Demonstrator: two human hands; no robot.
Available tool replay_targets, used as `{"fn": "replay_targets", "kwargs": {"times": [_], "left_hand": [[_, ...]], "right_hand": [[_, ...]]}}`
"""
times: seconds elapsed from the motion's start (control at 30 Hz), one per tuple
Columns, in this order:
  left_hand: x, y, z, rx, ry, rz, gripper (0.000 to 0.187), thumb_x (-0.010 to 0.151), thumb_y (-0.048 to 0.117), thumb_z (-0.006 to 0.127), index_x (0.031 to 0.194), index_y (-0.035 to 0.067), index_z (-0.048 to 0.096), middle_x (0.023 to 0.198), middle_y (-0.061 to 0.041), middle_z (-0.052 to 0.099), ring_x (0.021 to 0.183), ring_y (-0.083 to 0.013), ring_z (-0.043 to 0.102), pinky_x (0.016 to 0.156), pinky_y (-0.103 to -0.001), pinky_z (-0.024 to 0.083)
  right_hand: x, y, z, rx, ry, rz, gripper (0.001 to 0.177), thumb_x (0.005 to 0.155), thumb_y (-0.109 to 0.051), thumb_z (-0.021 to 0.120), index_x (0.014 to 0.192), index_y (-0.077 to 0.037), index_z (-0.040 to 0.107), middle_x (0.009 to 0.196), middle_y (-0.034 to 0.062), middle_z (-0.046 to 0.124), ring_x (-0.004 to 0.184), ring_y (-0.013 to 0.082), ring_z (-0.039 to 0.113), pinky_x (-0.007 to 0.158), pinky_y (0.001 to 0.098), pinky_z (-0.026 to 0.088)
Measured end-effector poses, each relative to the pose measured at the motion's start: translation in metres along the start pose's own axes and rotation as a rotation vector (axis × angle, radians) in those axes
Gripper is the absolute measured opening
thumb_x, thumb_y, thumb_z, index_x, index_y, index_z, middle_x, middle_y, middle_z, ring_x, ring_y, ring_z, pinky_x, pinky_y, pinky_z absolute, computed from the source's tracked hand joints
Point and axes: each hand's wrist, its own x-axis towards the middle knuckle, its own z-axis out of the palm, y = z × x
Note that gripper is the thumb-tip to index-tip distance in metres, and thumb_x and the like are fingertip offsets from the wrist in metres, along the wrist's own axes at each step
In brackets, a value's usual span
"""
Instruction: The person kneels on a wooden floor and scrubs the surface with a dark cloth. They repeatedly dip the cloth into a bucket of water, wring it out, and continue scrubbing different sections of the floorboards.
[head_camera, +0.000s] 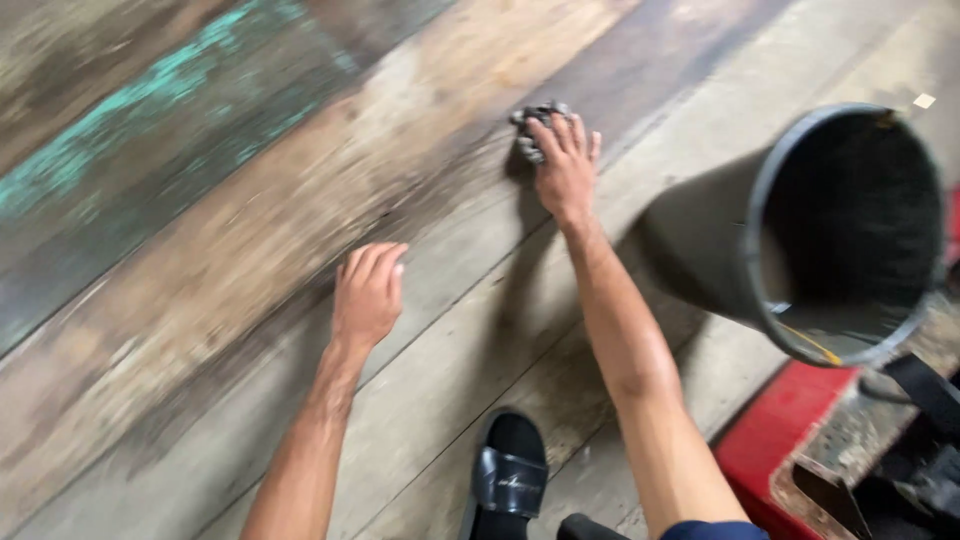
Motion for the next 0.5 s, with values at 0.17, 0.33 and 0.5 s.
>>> {"fn": "replay_targets", "kwargs": {"times": [0.17,0.33,0.5], "left_hand": [[0.000,-0.001,0.012,0.013,0.002,0.072,0.030,0.105,0.021,0.051,0.129,0.019,0.069,0.120,-0.001,0.067,0.118,-0.0213,0.063,0.088,-0.038,0.053],[-0.037,-0.031,-0.013,0.060,0.003,0.035,0.031,0.106,0.022,0.050,0.130,0.018,0.068,0.122,-0.001,0.065,0.123,-0.0216,0.061,0.089,-0.038,0.052],[-0.100,-0.073,-0.071,0.131,0.015,-0.042,0.030,0.108,0.021,0.047,0.129,0.018,0.069,0.118,-0.001,0.067,0.116,-0.0207,0.064,0.091,-0.038,0.053]], "right_hand": [[-0.013,-0.010,0.026,0.068,0.139,0.138,0.072,0.077,-0.008,0.071,0.143,-0.034,0.058,0.144,0.0043,0.054,0.141,0.0377,0.043,0.110,0.0668,0.036],[-0.068,-0.111,0.011,0.218,0.180,0.084,0.074,0.075,-0.002,0.068,0.142,-0.031,0.058,0.140,0.0080,0.058,0.140,0.0435,0.045,0.111,0.0647,0.038],[-0.147,-0.277,0.021,0.283,0.053,-0.094,0.066,0.080,-0.013,0.064,0.143,-0.033,0.057,0.148,0.0029,0.053,0.147,0.0366,0.041,0.117,0.0555,0.034]]}}
